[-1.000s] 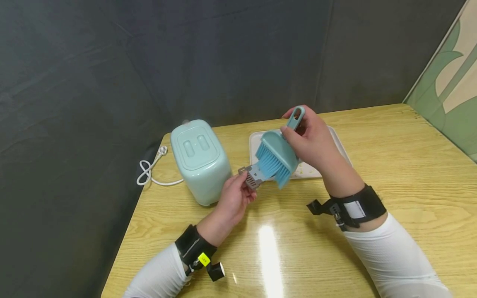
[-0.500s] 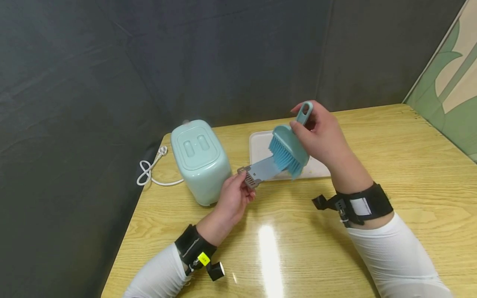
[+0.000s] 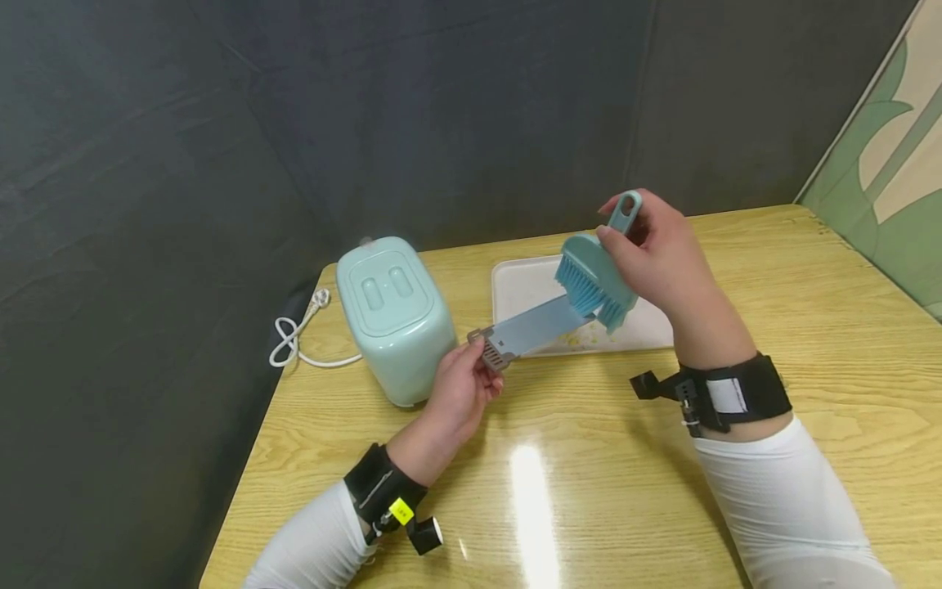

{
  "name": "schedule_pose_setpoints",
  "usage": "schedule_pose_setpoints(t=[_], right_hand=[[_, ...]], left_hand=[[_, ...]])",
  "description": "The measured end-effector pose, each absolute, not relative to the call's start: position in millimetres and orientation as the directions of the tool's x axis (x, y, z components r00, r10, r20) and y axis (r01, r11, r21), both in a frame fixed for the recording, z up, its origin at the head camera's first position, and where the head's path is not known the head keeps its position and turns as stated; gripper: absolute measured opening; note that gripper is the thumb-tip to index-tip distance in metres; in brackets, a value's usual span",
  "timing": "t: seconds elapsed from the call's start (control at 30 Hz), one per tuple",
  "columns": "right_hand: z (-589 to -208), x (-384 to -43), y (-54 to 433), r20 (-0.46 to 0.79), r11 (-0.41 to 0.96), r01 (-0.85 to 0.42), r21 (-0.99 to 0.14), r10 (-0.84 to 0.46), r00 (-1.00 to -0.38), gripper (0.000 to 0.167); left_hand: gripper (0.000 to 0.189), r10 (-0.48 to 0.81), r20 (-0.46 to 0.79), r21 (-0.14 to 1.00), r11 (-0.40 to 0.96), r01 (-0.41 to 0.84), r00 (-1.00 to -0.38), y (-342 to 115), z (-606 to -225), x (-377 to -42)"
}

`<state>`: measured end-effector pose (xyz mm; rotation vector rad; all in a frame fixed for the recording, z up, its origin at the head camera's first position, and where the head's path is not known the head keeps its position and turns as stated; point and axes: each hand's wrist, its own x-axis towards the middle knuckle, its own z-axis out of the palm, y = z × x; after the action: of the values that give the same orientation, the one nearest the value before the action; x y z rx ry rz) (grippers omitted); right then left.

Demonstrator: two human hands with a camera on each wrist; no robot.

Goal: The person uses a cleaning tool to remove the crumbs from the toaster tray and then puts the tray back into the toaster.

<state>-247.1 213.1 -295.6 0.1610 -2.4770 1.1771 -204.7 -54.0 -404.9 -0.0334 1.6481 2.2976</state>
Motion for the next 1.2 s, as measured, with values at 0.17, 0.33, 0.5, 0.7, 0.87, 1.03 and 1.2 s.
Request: schedule_pose_setpoints(t=[0.17, 0.33, 0.5, 0.7, 0.87, 1.03, 1.2], right_hand=[[-292, -244, 218, 0.393, 0.65, -0.269, -0.711, 0.051, -0.918, 0.031], [-290, -242, 218, 0.382, 0.66, -0.256, -0.706, 0.05, -0.923, 0.03], [-291, -244, 218, 0.38, 0.653, -0.256, -0.713, 0.053, -0.924, 0.03], [-297, -249, 218, 0.46, 0.644, -0.313, -0.698, 0.069, -0.885, 0.028], [-300, -251, 217, 0.513, 0.626, -0.346, -0.699, 0.103, -0.852, 0.028], [-302, -253, 216, 0.5, 0.592, -0.313, -0.743, 0.18, -0.847, 0.031], [-302, -257, 216, 0.552, 0.499, -0.371, -0.783, 0.283, -0.784, 0.029]], left_hand=[[0.045, 0.237, -0.195, 0.919, -0.296, -0.262, -0.952, -54, -404, -205], [0.044, 0.228, -0.196, 0.918, -0.3, -0.261, -0.954, -54, -404, -204], [0.043, 0.218, -0.204, 0.915, -0.303, -0.265, -0.954, -54, -405, -205], [0.043, 0.224, -0.207, 0.914, -0.303, -0.27, -0.952, -54, -405, -205], [0.043, 0.233, -0.209, 0.911, -0.308, -0.276, -0.95, -54, -404, -205], [0.044, 0.239, -0.212, 0.91, -0.306, -0.281, -0.948, -55, -405, -206], [0.044, 0.24, -0.212, 0.915, -0.293, -0.279, -0.947, -55, -405, -206]])
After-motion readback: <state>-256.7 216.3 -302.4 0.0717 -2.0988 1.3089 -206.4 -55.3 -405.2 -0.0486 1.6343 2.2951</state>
